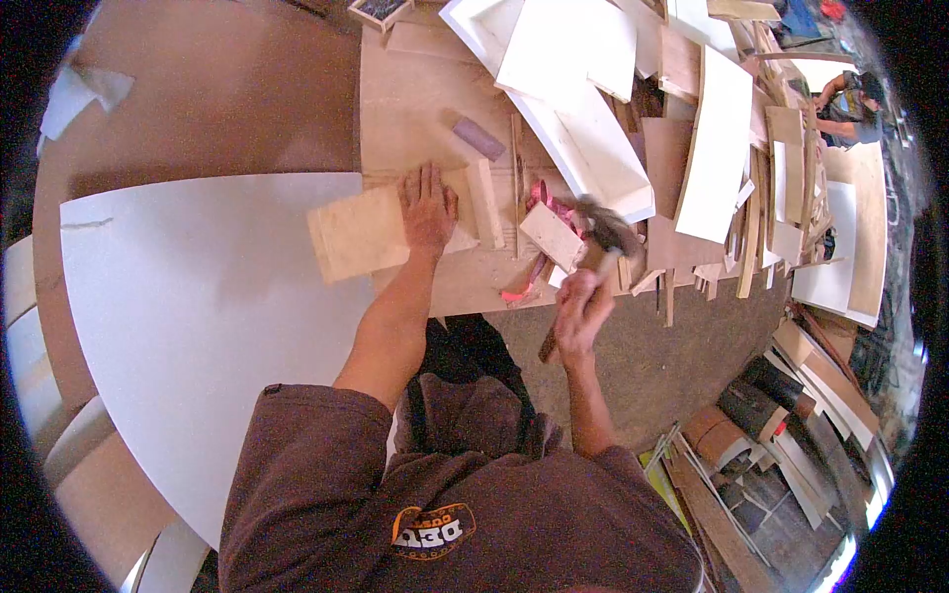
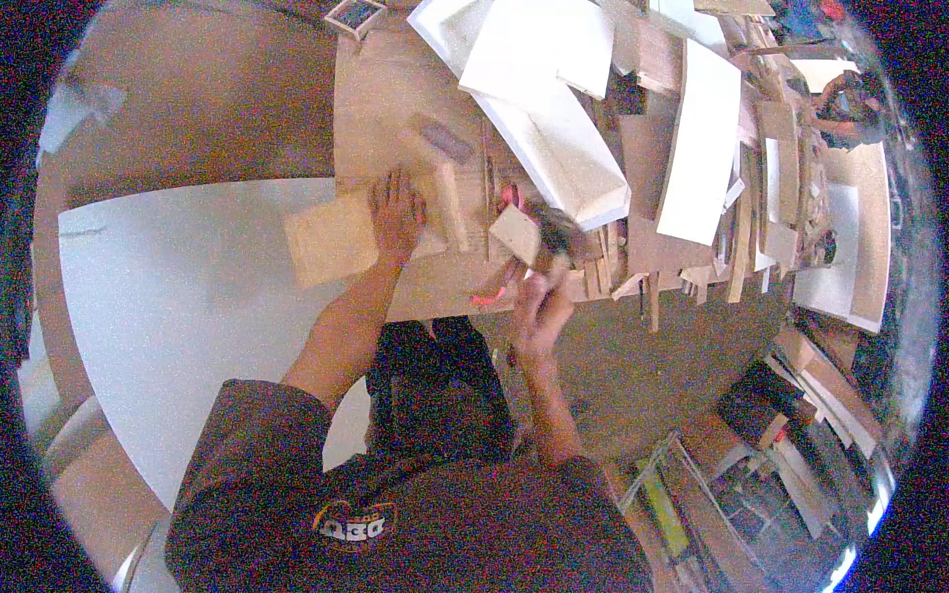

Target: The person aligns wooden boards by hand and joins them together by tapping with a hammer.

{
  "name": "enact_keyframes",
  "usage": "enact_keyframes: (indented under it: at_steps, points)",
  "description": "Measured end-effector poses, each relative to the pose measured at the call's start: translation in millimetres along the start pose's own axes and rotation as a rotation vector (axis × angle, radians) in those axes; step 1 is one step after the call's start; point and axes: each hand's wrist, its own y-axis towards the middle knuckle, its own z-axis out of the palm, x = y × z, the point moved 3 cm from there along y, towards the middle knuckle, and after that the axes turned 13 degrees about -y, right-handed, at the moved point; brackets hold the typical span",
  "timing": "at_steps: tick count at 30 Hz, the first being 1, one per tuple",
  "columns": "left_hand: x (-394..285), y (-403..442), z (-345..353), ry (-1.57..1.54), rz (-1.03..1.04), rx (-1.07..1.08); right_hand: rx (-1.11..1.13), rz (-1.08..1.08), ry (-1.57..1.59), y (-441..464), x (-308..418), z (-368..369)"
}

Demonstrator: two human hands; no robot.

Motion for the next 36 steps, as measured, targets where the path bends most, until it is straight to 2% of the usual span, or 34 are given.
enact_keyframes:
  at_steps: [1, 3, 4, 6, 10, 11, 13, 14, 16, 18, 20, 22, 24, 25, 26, 27, 28, 29, 32, 33, 34, 36]
  points:
    - [-0.5, 0.6, -0.2, 0.02, 0.005, 0.009, 0.001, 0.0, -0.001, -3.2, -2.0, 3.7]
    - [-0.2, 3.3, -1.0, 0.04, 0.01, 0.016, -0.278, -0.047, 0.382, -16.0, -14.5, 11.7]
    - [-0.2, 3.2, -0.3, 0.037, 0.005, 0.009, -0.279, -0.048, 0.382, -23.2, -30.3, 20.3]
    - [-2.5, 5.1, -2.3, 0.031, 0.006, -0.003, 0.31, -0.14, -0.352, -33.3, -47.9, 52.1]
    - [0.5, 4.8, -1.5, -0.016, -0.003, 0.005, 0.459, -0.188, -0.597, -42.9, -43.3, 64.0]
    - [2.6, 2.7, -0.1, -0.001, 0.002, -0.009, 0.307, -0.198, -0.444, -42.5, -40.9, 62.2]
    - [1.5, 3.6, -0.6, 0.008, -0.017, 0.006, 0.159, -0.117, -0.286, -30.8, -22.7, 50.1]
    - [0.2, 2.2, -0.4, 0.015, -0.031, 0.027, 0.16, -0.115, -0.288, -21.1, -21.6, 42.6]
    - [-0.8, 1.9, 0.6, 0.005, -0.03, 0.028, 0.272, 0.057, -0.199, 5.7, -32.2, 23.8]
    - [0.4, 3.8, 0.4, 0.001, -0.033, 0.022, 0.263, 0.037, 0.046, 36.2, -7.5, 2.3]
    - [0.4, 3.4, -0.7, 0.013, -0.006, 0.004, 0.187, 0.14, 0.184, 59.4, 7.9, -9.9]
    - [-1.6, 3.4, -3.6, 0.039, -0.006, 0.029, 0.119, 0.095, 0.266, 71.2, 20.2, -0.4]
    - [-2.6, 3.4, -5.7, 0.068, -0.004, 0.053, -0.091, 0.317, 0.579, 69.7, 5.1, 22.5]
    - [-2.9, 2.7, -5.5, 0.067, 0.004, 0.041, -0.06, 0.318, 0.574, 63.9, -56.2, 50.5]
    - [-2.9, 3.3, -5.5, 0.065, 0.012, 0.028, -0.051, 0.26, 0.463, 55.5, -60.4, 67.4]
    - [-2.9, 3.9, -6.6, 0.068, 0.012, 0.029, 0.152, 0.39, 0.262, 39.4, -61.7, 79.0]
    - [-3.7, 4.2, -7.1, 0.041, 0.014, 0.028, 0.439, 0.253, 0.049, 37.4, -59.5, 86.2]
    - [-4.1, 5.3, -7.8, 0.015, 0.019, 0.027, 0.437, 0.256, 0.052, 37.5, -61.6, 83.2]
    - [-5.5, 7.4, -8.5, 0.02, -0.031, 0.036, 0.407, 0.508, 0.322, 50.2, -63.0, 71.3]
    - [-3.6, 6.1, -7.6, 0.023, -0.036, 0.041, 0.379, 0.471, 0.359, 56.3, -75.2, 66.2]
    - [-2.6, 5.0, -5.5, 0.006, -0.025, 0.04, 0.296, 0.51, 0.4, 59.5, -48.3, 52.6]
    - [-2.6, 3.4, -3.9, -0.011, -0.014, 0.039, 0.267, 0.36, 0.324, 69.6, -41.5, 35.4]
